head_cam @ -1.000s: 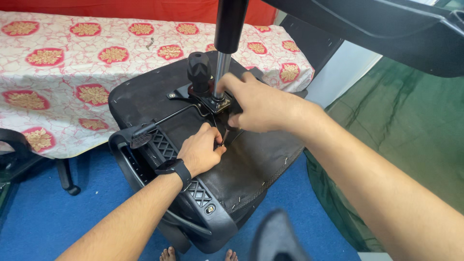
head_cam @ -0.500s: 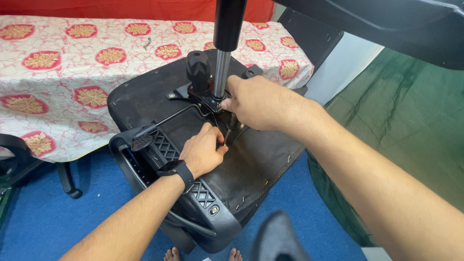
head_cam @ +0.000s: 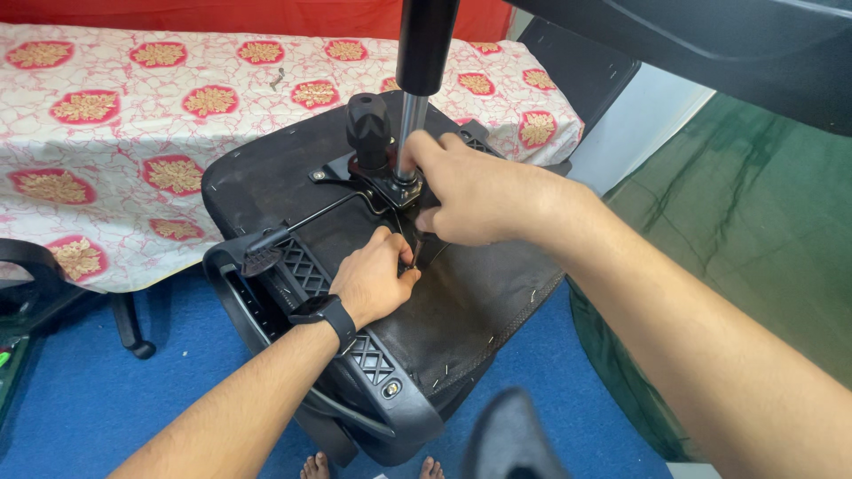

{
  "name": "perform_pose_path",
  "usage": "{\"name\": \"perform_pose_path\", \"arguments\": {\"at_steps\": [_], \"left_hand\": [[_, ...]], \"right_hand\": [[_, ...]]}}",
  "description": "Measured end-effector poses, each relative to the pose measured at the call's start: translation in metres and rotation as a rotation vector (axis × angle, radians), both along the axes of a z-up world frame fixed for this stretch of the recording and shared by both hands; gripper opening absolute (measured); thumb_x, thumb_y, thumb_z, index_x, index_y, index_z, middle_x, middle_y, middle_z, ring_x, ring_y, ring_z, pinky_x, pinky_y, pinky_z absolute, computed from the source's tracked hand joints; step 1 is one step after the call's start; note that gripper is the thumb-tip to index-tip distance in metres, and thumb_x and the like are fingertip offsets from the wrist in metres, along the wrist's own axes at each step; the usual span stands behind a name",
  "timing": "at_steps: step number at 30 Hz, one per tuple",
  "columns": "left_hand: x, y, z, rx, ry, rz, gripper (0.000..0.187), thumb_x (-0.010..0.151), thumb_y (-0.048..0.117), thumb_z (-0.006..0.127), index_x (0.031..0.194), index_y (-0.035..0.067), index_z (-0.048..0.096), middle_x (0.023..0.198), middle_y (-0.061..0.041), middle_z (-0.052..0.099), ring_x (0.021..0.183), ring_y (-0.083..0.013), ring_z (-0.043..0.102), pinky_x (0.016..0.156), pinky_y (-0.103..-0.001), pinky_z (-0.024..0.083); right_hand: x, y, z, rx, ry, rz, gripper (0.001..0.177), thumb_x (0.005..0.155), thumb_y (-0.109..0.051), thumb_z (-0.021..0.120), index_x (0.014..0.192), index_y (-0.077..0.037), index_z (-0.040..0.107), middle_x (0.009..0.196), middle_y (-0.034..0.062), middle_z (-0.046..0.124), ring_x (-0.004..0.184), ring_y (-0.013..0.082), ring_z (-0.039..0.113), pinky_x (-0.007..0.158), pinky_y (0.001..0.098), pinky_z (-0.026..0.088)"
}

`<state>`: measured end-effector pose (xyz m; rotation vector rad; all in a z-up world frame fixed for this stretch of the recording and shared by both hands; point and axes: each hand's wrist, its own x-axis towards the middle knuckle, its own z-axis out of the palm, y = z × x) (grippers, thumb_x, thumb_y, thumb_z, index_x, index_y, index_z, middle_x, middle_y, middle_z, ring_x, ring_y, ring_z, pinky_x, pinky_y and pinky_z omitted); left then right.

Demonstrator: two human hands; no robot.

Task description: The person uses a screwdriver to remove screws from the underside of an office chair. They systematically loosen and remove multiple screws from the central mounting plate, detaching the gas lift mechanism from the seat base.

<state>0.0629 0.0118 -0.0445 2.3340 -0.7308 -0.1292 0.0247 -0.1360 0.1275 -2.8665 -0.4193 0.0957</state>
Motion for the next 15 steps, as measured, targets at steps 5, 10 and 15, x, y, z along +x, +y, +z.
{"name": "perform_pose_path", "arguments": {"at_steps": [5, 10, 15], "left_hand": [[-0.001, 0.0, 0.001, 0.017, 0.003, 0.008, 0.024, 0.084, 0.028, 0.074, 0.097, 0.01, 0.065, 0.106, -0.009, 0.061, 0.09, -0.0346, 0.069, 0.081, -0.048, 0.053], [-0.002, 0.0, 0.002, 0.017, -0.019, -0.005, 0.023, 0.085, 0.028, 0.073, 0.098, 0.011, 0.065, 0.107, -0.009, 0.06, 0.091, -0.0349, 0.069, 0.082, -0.048, 0.053], [-0.003, 0.0, 0.003, 0.025, -0.022, -0.006, 0.022, 0.085, 0.028, 0.072, 0.098, 0.012, 0.066, 0.107, -0.009, 0.06, 0.092, -0.0346, 0.068, 0.082, -0.048, 0.053]], "right_hand": [[0.006, -0.008, -0.006, -0.09, 0.06, -0.092, 0.029, 0.095, -0.028, 0.063, 0.111, -0.004, 0.062, 0.104, 0.0234, 0.068, 0.1, 0.0409, 0.07, 0.088, 0.0485, 0.054], [0.003, -0.008, -0.003, 0.041, -0.001, 0.066, 0.048, 0.083, -0.026, 0.07, 0.125, -0.007, 0.057, 0.11, 0.0252, 0.063, 0.097, 0.0415, 0.069, 0.084, 0.0463, 0.057], [-0.001, 0.001, 0.003, -0.14, 0.079, -0.228, 0.04, 0.106, -0.039, 0.058, 0.114, 0.0, 0.057, 0.103, 0.0286, 0.072, 0.103, 0.0432, 0.07, 0.09, 0.0498, 0.055]]}}
